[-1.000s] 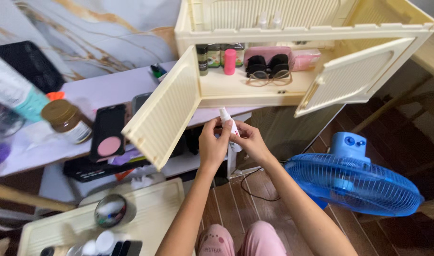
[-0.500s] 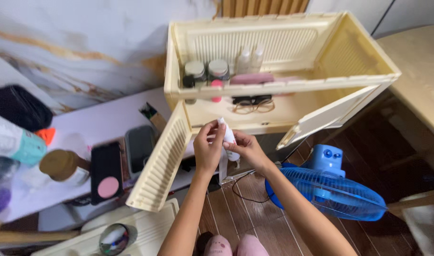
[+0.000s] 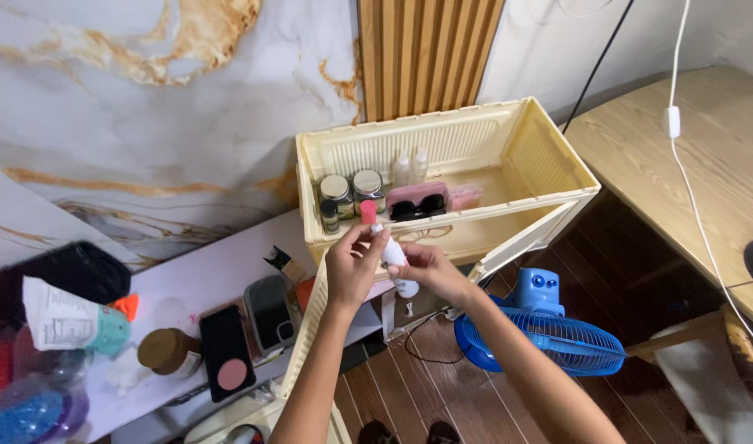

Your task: The person organizes various personal items from a small tray into a beige plastic storage box. They place glasses, bottles, a pink container, a makeup palette, and a jar into the box one by one.

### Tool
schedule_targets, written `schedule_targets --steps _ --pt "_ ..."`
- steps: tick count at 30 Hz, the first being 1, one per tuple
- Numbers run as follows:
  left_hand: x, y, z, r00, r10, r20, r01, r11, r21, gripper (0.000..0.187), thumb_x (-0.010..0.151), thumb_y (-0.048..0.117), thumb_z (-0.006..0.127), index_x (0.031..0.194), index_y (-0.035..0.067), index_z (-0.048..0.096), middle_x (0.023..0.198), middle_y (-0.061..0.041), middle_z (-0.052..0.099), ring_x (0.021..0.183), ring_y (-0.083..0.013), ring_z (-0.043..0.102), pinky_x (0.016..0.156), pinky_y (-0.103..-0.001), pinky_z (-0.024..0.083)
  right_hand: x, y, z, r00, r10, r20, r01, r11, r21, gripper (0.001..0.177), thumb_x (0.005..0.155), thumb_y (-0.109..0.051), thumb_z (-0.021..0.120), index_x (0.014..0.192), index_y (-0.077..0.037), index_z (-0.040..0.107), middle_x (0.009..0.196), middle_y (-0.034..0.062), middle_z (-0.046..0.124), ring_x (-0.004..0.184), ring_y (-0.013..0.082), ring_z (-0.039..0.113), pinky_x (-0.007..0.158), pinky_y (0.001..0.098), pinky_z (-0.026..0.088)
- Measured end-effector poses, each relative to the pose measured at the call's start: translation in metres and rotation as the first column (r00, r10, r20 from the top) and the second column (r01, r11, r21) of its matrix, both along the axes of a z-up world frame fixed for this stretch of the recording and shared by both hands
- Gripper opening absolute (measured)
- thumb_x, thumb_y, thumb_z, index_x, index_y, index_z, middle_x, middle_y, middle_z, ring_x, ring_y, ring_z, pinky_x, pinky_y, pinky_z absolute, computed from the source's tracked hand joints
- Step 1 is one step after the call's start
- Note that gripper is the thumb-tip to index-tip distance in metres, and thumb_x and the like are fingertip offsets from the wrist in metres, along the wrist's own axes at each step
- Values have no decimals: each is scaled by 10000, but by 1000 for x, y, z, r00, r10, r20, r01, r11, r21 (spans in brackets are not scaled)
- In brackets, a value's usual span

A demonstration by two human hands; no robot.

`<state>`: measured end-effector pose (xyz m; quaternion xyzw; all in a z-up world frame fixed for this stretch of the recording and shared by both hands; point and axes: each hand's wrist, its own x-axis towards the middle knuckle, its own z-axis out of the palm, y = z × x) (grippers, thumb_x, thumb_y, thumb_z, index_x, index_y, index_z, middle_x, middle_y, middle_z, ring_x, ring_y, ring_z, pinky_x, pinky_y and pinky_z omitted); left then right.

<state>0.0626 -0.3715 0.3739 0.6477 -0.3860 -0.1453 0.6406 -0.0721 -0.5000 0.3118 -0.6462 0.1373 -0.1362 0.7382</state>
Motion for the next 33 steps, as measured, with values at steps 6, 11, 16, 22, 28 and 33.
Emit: schedule_targets --steps 6,11,16,22,28,33 --pt "11 -18 36 988 -67 142 62 997 40 324 929 339 733 1123 87 797 888 -27 787 688 -97 666 588 -262 504 1 -11 48 984 -168 -55 149 955 -258 450 904 -322 766 1275 -76 698 915 -28 680 793 70 582 685 270 479" --pt "12 -45 50 979 -91 181 103 993 -60 337 909 306 769 1136 57 784 907 -60 771 730 -110 715 631 -269 543 5 -36 76 974 -219 61 222 853 -473 472 873 -341 793 1236 -58 692 1005 -22 740 874 69 657 756 255 538" --pt "16 -79 53 970 -74 231 100 990 -103 290 900 271 786 1106 66 782 918 -70 758 700 -135 710 639 -271 547 12 -62 83 950 -298 95 303 802 -515 445 886 -292 799 1225 -25 693 984 35 728 851 97 655 759 282 551" --pt "26 -130 36 959 -45 281 72 994 -87 303 896 288 796 1135 100 794 938 -65 752 683 -149 677 637 -271 539 25 -106 83 914 -379 145 350 556 -754 382 881 -236 816 1203 -51 725 1003 117 692 810 192 649 740 322 552" --pt "63 -197 -7 959 -219 181 199 973 118 506 816 318 842 1260 110 715 1013 -53 738 680 -120 629 638 -284 534 39 -177 68 903 -428 45 299 550 -780 449 823 -225 780 1237 -70 709 1055 100 742 714 193 683 679 352 567" --pt "107 -245 -58 957 -278 86 248 933 260 530 793 304 827 1284 147 706 1052 -69 744 800 -123 671 727 -284 565 56 -245 43 856 -512 -73 272 567 -778 386 853 -282 813 1156 -64 715 1002 83 776 743 203 692 699 368 562"
